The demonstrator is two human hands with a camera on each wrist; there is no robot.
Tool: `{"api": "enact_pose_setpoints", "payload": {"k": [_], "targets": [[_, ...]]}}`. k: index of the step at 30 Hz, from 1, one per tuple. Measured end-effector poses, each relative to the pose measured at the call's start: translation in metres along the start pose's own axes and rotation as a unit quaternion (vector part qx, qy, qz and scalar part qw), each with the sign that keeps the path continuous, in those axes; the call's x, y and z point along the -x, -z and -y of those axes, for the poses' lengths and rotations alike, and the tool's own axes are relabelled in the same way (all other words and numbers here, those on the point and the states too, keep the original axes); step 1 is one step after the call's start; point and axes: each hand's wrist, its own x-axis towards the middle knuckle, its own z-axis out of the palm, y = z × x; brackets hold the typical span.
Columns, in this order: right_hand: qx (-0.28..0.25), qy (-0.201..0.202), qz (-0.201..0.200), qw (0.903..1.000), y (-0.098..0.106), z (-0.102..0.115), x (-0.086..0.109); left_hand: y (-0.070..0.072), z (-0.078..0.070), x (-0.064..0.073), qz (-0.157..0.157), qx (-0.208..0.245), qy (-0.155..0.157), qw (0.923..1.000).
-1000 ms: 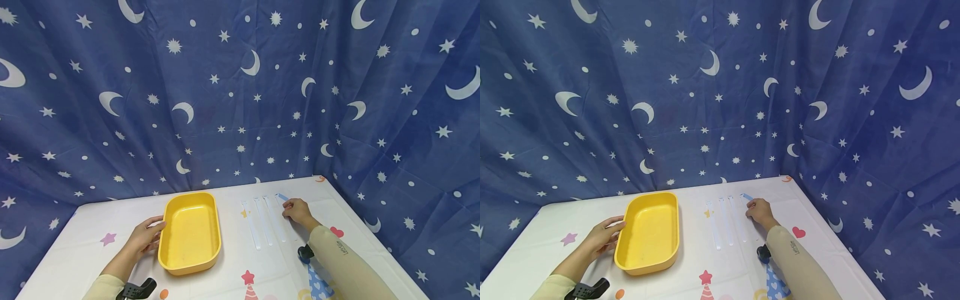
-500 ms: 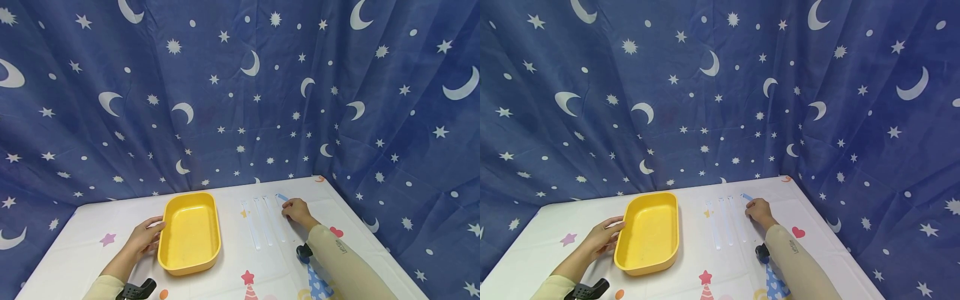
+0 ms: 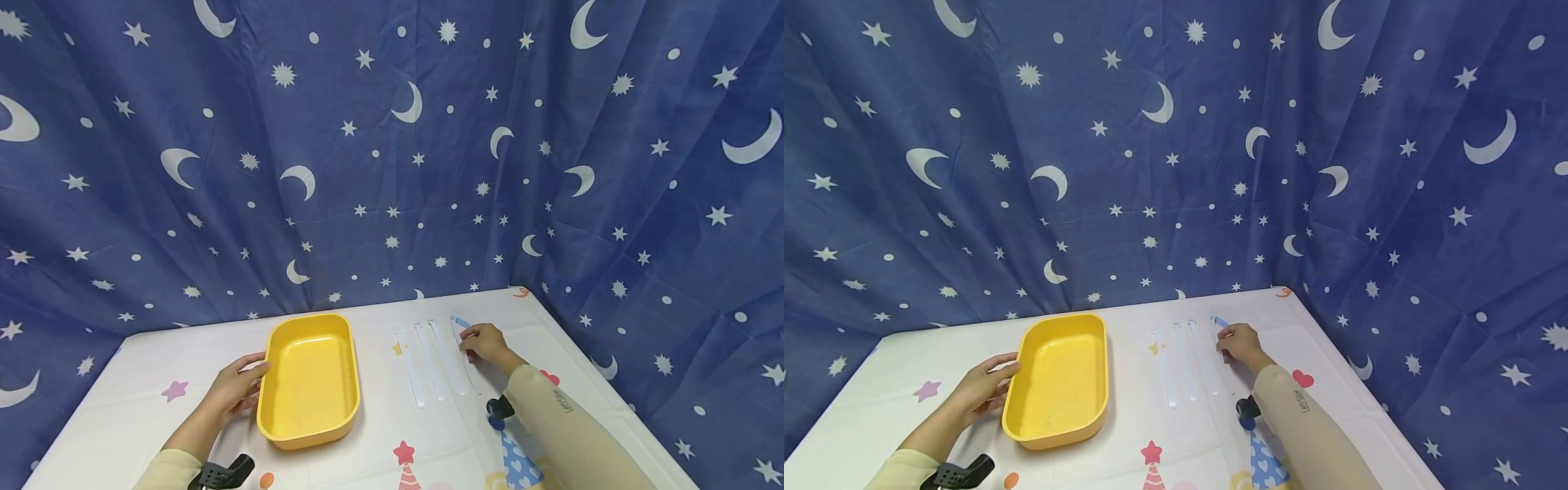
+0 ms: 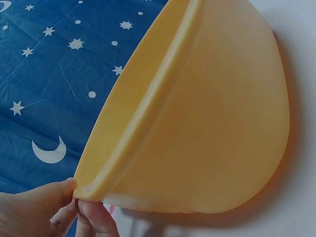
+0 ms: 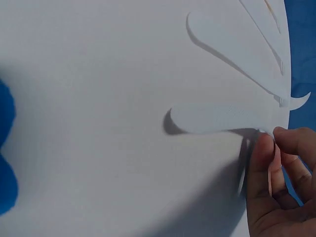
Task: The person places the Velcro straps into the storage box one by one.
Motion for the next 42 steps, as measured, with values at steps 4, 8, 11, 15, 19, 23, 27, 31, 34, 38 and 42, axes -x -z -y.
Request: {"api": "enact_pose_setpoints", "payload": {"k": [4, 8, 11, 15, 19, 23, 27, 31, 34, 38, 42], "targets": [[-0.018, -0.01, 0.005, 0.9998, 0.001, -0.001, 0.0, 0.0, -0.001, 0.0, 0.001, 0.0, 0.001, 1.0], [-0.039, -0.026, 0.009, 0.9988, 0.002, 0.003, 0.004, 0.001, -0.002, -0.001, 0.001, 0.001, -0.001, 1.0], [-0.057, -0.036, 0.013, 0.9977, 0.003, 0.005, 0.007, 0.001, -0.002, -0.001, 0.002, 0.002, -0.003, 1.0], [-0.089, -0.044, 0.021, 0.9949, 0.005, 0.008, 0.009, 0.001, -0.002, -0.002, 0.006, 0.006, -0.002, 1.0], [-0.13, -0.036, 0.043, 0.99, 0.009, 0.009, 0.011, 0.0, -0.002, -0.002, 0.013, 0.016, -0.001, 0.9998], [-0.168, -0.04, 0.058, 0.9833, 0.009, 0.008, 0.011, 0.0, -0.002, -0.001, 0.018, 0.025, -0.002, 0.9995], [-0.185, -0.063, 0.058, 0.9789, 0.008, 0.011, 0.01, 0.0, -0.001, -0.002, 0.02, 0.028, -0.001, 0.9994], [-0.189, -0.069, 0.066, 0.9772, 0.009, 0.015, 0.012, 0.001, 0.0, -0.003, 0.02, 0.03, 0.0, 0.9994], [-0.194, -0.065, 0.074, 0.976, 0.01, 0.017, 0.013, 0.001, 0.002, -0.002, 0.019, 0.035, -0.002, 0.9992], [-0.199, -0.061, 0.084, 0.9746, 0.011, 0.021, 0.015, 0.001, 0.003, -0.002, 0.018, 0.045, -0.006, 0.9988], [-0.206, -0.063, 0.092, 0.9721, 0.012, 0.026, 0.018, 0.001, 0.004, -0.002, 0.021, 0.058, -0.007, 0.9981]]}}
